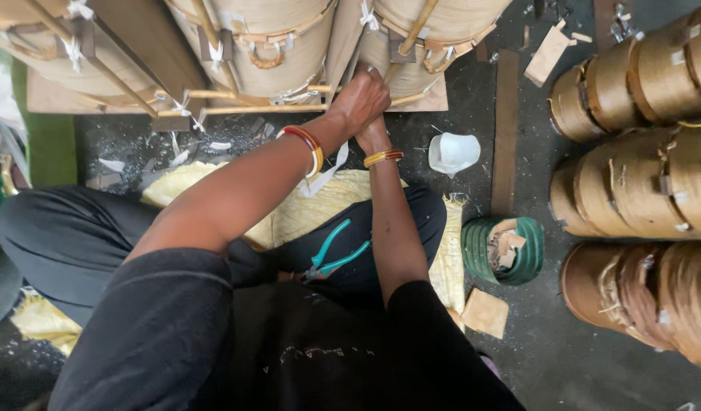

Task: The person sits on the floor and repeatedly ties white straps around cylindrical wooden objects using both hands. They use pliers to cut excess strap material after securing each knot.

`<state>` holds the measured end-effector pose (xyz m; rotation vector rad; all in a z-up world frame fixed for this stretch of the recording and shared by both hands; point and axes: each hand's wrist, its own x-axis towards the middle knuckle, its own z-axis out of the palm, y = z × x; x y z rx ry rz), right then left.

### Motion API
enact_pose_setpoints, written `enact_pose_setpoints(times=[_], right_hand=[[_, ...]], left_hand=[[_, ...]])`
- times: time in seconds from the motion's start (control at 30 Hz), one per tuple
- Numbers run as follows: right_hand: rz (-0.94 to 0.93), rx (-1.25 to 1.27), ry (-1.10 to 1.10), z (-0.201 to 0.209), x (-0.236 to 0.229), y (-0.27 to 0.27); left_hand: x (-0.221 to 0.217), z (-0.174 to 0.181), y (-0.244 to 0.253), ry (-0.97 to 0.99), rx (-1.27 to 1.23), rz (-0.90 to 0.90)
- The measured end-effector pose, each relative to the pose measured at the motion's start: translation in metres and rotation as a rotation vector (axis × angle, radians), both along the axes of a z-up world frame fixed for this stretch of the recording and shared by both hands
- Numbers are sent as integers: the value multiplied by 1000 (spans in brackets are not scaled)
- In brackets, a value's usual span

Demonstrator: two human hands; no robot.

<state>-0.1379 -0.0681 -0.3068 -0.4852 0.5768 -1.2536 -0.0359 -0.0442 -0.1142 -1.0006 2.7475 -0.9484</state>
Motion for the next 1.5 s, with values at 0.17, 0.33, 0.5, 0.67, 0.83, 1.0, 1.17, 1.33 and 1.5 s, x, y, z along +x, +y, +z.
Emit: enact_pose_setpoints(times=[0.17,0.33,0.5,0.67,0.83,1.0,1.17,1.33,1.5], right_hand=[[-78,20,303,28,0,13],[-149,7,115,79,20,71],[-53,0,66,121,44,106],[-222,118,319,129,85,99],[-416,365,-106,98,124,77],[-208,271,-767,64,126,53],[-188,265,-686,78,123,55],[-344,287,-150,128,122,94],[-651,254,343,141,93,119]], left_hand=[[17,29,6,-112,-25,-111],[43,20,58,61,-22,-157],[88,1,82,434,497,328],[136,14,46,684,404,173],[126,18,15,873,459,59],[112,-1,-13,631,492,147],[118,1,-23,686,696,235],[121,20,-2,824,399,25],[119,26,7,1096,505,-95]])
